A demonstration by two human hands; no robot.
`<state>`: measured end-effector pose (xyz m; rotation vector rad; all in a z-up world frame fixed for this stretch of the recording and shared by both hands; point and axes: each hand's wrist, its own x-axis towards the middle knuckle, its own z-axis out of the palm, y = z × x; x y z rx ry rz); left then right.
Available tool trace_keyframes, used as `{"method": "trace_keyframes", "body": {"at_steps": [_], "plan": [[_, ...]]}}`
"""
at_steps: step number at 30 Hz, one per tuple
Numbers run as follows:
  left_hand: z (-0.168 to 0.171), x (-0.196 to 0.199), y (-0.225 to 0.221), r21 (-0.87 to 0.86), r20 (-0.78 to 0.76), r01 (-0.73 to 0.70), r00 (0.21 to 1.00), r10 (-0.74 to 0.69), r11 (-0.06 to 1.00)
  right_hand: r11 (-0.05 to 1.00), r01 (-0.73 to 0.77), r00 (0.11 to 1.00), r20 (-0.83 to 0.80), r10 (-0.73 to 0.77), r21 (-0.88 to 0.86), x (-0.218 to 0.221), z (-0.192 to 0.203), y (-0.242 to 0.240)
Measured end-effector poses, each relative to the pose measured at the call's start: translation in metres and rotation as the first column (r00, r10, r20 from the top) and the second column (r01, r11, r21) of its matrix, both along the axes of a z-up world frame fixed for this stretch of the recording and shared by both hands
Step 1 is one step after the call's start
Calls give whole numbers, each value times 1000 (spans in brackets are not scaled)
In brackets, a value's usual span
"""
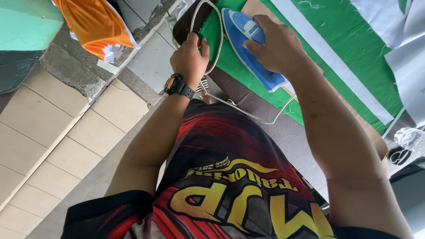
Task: The person is using an electric iron to press and flatten strips of fabric on a padded work surface.
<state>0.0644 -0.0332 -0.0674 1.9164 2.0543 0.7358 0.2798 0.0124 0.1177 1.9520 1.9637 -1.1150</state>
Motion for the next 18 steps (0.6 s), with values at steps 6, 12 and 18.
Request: {"method": "trace_keyframes", "body": {"at_steps": [6,12,18], "plan": [[-4,1,1,42,-18,-10,1000,11,999,997,-55,991,123,62,-55,18,4,-23],[-3,0,2,54,-43,12,999,-10,998,991,-120,979,171,108,61,5,-11,-16],[-3,-1,1,49,-32,25,999,-23,998,976,-138,980,166,110,169,-11,-22,3]]}}
